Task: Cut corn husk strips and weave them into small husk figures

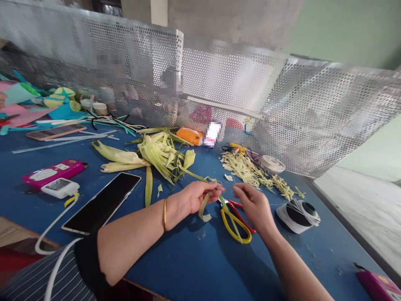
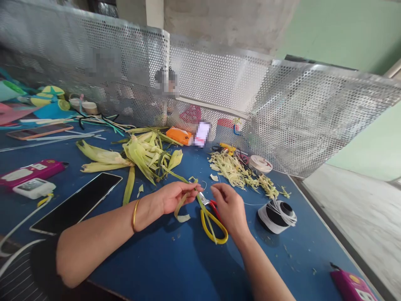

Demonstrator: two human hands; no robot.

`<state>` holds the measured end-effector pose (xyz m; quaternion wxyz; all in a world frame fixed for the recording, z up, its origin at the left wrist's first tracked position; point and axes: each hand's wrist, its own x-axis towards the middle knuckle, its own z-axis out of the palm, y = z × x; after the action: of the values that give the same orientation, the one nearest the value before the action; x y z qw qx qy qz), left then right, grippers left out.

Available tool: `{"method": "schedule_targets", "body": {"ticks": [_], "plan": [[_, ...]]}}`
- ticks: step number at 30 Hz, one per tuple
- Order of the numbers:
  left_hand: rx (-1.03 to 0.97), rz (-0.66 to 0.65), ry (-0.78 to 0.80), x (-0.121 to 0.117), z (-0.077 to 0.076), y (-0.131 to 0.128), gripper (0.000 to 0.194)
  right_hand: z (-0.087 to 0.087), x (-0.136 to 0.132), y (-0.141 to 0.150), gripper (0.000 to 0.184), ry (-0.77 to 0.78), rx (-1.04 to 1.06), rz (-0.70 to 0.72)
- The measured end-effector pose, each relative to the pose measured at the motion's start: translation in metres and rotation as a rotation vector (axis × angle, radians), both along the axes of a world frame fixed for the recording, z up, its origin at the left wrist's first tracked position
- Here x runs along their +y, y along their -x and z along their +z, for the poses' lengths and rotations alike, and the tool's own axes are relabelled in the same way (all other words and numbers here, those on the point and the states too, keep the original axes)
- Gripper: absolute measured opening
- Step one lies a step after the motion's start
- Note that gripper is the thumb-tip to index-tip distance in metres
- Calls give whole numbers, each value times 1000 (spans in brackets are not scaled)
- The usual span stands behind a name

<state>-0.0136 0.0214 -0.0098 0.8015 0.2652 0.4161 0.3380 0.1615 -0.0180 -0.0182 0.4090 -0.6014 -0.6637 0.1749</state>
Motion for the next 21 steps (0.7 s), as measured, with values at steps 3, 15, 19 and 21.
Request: {"method": "schedule_targets", "body": {"ticks": [3, 15, 19, 21], "plan": [[6, -318, -97, -10, -3, -2, 15, 8, -2, -4, 31, -158, 23, -70], [237, -590, -216, -38, -13, -21, 30, 6, -10, 16, 32, 355, 424, 271], [155, -404, -3, -18, -9, -12, 31, 14, -23, 18, 24, -114, 160, 103], [126, -297, 97, -6, -4, -6, 32, 18, -29, 18, 17, -324, -111, 153]]}}
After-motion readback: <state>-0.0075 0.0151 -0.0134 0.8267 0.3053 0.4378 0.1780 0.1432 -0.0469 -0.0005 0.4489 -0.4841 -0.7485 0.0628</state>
